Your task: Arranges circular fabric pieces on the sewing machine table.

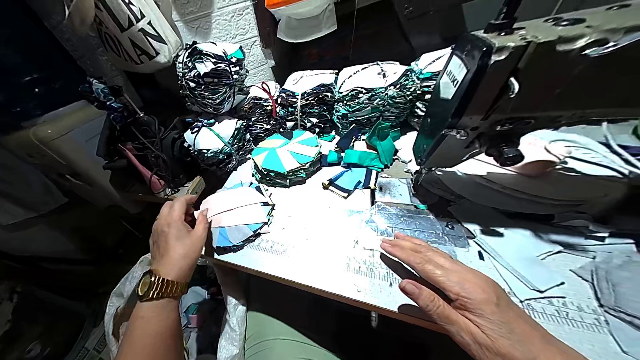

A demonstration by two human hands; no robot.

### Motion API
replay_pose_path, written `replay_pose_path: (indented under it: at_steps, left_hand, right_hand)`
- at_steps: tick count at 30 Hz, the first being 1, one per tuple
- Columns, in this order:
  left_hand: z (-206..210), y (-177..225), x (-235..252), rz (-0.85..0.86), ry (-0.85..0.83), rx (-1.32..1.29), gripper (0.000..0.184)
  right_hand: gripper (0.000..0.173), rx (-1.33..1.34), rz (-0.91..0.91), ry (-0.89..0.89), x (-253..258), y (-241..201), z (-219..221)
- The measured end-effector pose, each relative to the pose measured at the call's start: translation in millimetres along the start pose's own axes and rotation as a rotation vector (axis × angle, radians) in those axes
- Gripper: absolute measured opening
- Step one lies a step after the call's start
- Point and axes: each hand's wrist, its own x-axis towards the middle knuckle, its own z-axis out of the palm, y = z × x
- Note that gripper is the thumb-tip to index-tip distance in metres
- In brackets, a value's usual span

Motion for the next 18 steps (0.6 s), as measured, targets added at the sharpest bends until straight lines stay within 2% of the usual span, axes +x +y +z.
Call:
replay_pose_path:
  at_steps: [3,7,11,15,18]
  left_hand:
    - [7,5,4,0.114,-0.086,-0.009,0.03]
    - [7,10,4,0.116,-0.198,0.118,0.021]
    - [2,20,10,0.133,-0.182,0.164,0.02]
    - [5,54,29,0.273,-0.12,0.079,0.026]
    - [16,90,49,0.378,-0.142,-0.028,0.025]
  right_hand:
    - [0.054,0.003,0.017,-0.009,0,-1,0]
    - [0.054,-0.004,0.01,0.006,0,-2,0]
    - [0.053,-0.004,0.008,0.005,0,-2,0]
    - [0.052,0.005,0.013,-0.003,0,-1,1]
    - [0.052,0.006,0.017,0.0,0,-1,1]
